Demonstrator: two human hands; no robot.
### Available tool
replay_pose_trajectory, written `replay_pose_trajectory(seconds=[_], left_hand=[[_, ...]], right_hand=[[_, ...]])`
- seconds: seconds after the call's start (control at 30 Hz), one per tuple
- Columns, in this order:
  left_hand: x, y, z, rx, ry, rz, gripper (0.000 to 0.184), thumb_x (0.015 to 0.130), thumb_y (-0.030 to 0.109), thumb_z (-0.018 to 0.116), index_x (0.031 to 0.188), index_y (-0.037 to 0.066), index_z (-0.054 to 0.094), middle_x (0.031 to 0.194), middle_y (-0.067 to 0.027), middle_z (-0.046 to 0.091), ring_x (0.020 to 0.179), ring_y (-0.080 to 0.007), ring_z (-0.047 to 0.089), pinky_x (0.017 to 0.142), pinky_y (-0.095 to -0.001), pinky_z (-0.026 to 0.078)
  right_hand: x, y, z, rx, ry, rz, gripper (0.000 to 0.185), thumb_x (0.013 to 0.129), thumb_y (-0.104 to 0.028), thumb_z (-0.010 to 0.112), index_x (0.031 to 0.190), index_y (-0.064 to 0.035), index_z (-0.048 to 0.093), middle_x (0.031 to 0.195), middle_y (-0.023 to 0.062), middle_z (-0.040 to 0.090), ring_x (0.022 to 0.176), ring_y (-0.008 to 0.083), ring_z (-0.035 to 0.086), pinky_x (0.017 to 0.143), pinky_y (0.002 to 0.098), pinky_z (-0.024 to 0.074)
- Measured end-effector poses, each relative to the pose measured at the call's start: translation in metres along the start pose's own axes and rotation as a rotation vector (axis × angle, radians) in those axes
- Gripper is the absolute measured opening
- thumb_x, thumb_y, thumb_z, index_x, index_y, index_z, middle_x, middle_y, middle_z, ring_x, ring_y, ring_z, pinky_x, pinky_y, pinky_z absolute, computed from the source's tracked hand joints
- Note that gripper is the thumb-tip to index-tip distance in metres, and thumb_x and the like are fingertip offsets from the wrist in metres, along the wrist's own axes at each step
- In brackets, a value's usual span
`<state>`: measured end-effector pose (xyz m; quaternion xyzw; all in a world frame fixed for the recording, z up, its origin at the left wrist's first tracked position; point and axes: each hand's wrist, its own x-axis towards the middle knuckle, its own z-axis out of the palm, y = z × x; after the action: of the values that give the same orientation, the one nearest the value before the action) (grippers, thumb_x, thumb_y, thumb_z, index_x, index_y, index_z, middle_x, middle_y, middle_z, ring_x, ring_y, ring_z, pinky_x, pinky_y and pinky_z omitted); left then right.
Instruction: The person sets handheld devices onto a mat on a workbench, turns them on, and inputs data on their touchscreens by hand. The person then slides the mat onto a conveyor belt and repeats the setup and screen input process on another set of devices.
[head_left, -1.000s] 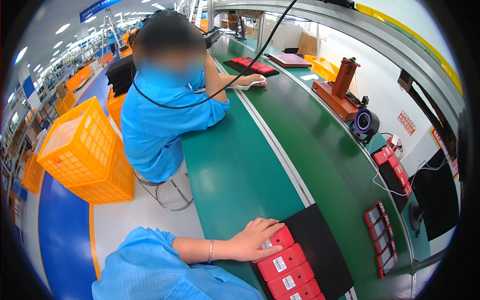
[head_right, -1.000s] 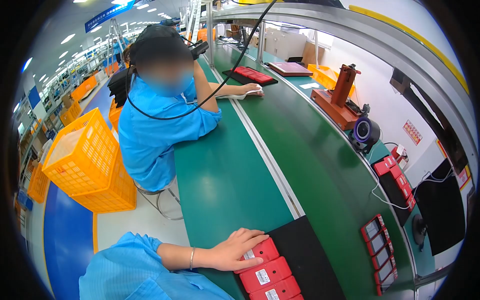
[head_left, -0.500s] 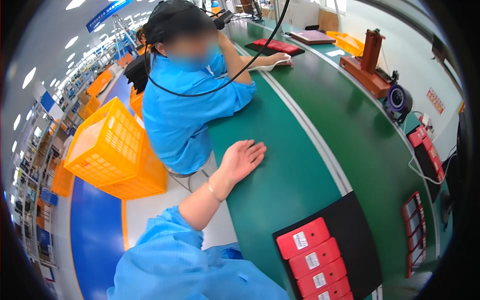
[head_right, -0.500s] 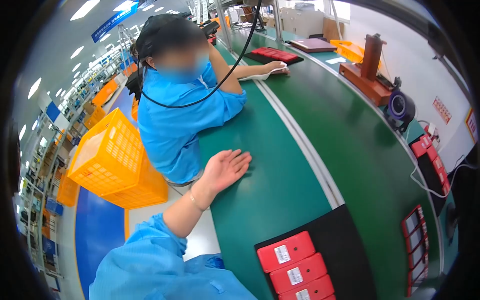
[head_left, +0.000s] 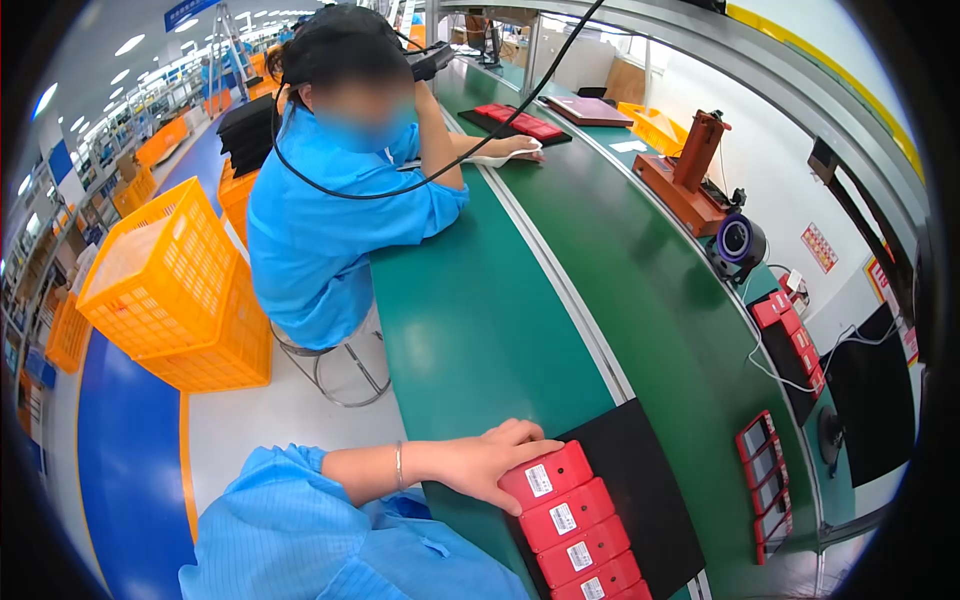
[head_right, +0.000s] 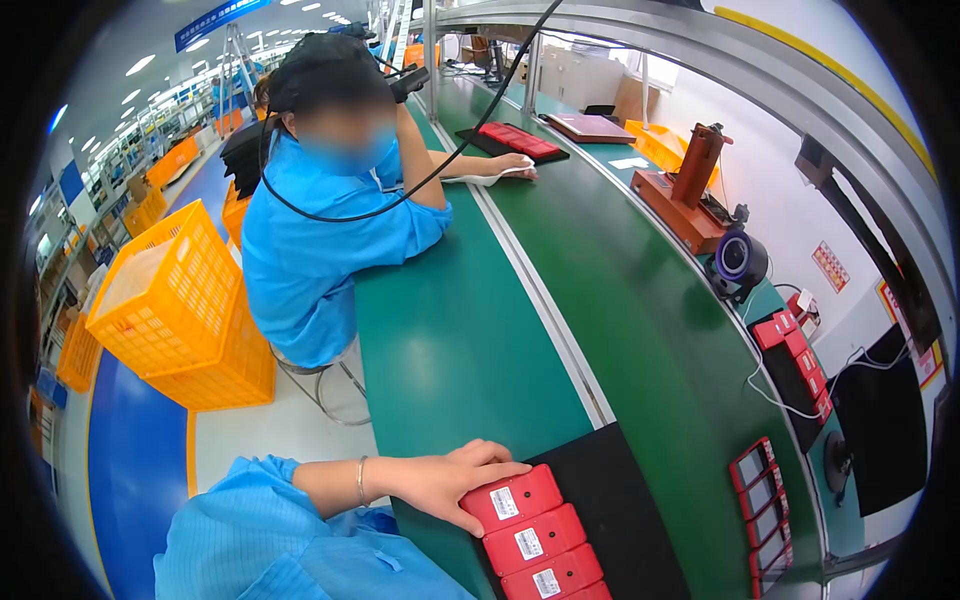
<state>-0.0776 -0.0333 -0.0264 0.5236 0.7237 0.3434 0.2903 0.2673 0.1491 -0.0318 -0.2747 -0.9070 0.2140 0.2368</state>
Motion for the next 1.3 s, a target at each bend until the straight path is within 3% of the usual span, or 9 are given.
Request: replay_pose_trajectory(seconds=[0.57,0.63,0.7,0.77,0.93,1.03,1.1,1.17,1.3], left_hand=[[0.012,0.004,0.010,0.277,0.287,0.139,0.065,0.077,0.020,0.069,0.135,0.003,0.043,0.121,-0.0221,0.049,0.109,-0.0391,0.049,0.096,-0.0464,0.041],[0.012,0.010,-0.006,0.124,0.362,0.106,0.054,0.080,0.019,0.066,0.128,-0.001,0.049,0.124,-0.0230,0.053,0.110,-0.0394,0.051,0.097,-0.0458,0.041],[0.021,0.015,-0.016,-0.237,0.353,-0.053,0.047,0.093,0.024,0.056,0.133,0.000,0.047,0.116,-0.0160,0.058,0.108,-0.0256,0.056,0.093,-0.0370,0.045],[0.043,0.023,-0.029,-0.739,0.153,-0.153,0.043,0.099,0.020,0.046,0.136,-0.001,0.042,0.115,-0.0130,0.061,0.101,-0.0214,0.062,0.092,-0.0332,0.048],[0.122,0.014,-0.008,-1.186,-0.107,-0.225,0.043,0.095,0.015,0.054,0.130,-0.007,0.045,0.120,-0.0215,0.061,0.105,-0.0259,0.064,0.089,-0.0353,0.053],[0.144,0.010,0.007,-0.754,0.008,-0.235,0.044,0.093,0.013,0.058,0.129,-0.008,0.046,0.116,-0.0197,0.062,0.103,-0.0210,0.063,0.089,-0.0332,0.052],[0.147,-0.004,0.024,-0.138,0.212,-0.038,0.057,0.085,0.018,0.069,0.130,-0.007,0.045,0.115,-0.0179,0.059,0.107,-0.0243,0.058,0.093,-0.0375,0.047],[0.126,0.033,0.030,0.380,0.436,0.113,0.068,0.077,0.026,0.076,0.130,-0.005,0.045,0.119,-0.0199,0.050,0.112,-0.0328,0.049,0.097,-0.0419,0.041],[0.127,0.029,0.043,0.403,0.457,0.076,0.075,0.073,0.032,0.077,0.131,-0.002,0.044,0.120,-0.0204,0.046,0.110,-0.0370,0.044,0.095,-0.0448,0.039]], right_hand=[[0.010,-0.023,-0.008,-0.238,-0.156,0.290,0.064,0.080,-0.032,0.072,0.134,-0.0073,0.047,0.144,0.0240,0.037,0.125,0.0434,0.040,0.100,0.0490,0.0398],[-0.004,0.013,-0.016,-0.185,-0.113,0.162,0.050,0.089,-0.018,0.061,0.132,0.0030,0.044,0.127,0.0171,0.054,0.118,0.0270,0.052,0.102,0.0385,0.0406],[0.009,0.009,-0.030,0.690,0.051,0.595,0.056,0.090,-0.041,0.057,0.130,-0.0031,0.047,0.116,0.0166,0.061,0.101,0.0235,0.063,0.086,0.0347,0.0511],[0.039,0.002,-0.030,1.202,0.209,0.696,0.063,0.091,-0.032,0.052,0.141,-0.0010,0.031,0.123,0.0261,0.058,0.103,0.0345,0.065,0.086,0.0428,0.0545],[0.115,0.026,0.029,1.557,0.053,0.792,0.044,0.093,-0.012,0.040,0.132,0.0083,0.045,0.119,0.0216,0.060,0.103,0.0323,0.063,0.092,0.0453,0.0500],[0.144,0.021,0.035,0.749,-0.141,0.713,0.040,0.091,-0.015,0.045,0.123,0.0059,0.055,0.112,0.0175,0.063,0.100,0.0269,0.063,0.090,0.0380,0.0477],[0.147,0.007,0.030,-0.151,-0.112,0.245,0.047,0.089,-0.027,0.057,0.122,0.0059,0.055,0.112,0.0213,0.056,0.108,0.0368,0.055,0.092,0.0417,0.0460],[0.155,-0.015,0.037,-0.218,-0.075,0.196,0.055,0.086,-0.032,0.063,0.124,0.0066,0.051,0.114,0.0217,0.053,0.109,0.0374,0.052,0.093,0.0432,0.0462],[0.160,-0.021,0.054,-0.392,-0.161,0.169,0.071,0.078,-0.032,0.070,0.130,0.0067,0.042,0.112,0.0225,0.052,0.109,0.0378,0.053,0.092,0.0451,0.0475]])
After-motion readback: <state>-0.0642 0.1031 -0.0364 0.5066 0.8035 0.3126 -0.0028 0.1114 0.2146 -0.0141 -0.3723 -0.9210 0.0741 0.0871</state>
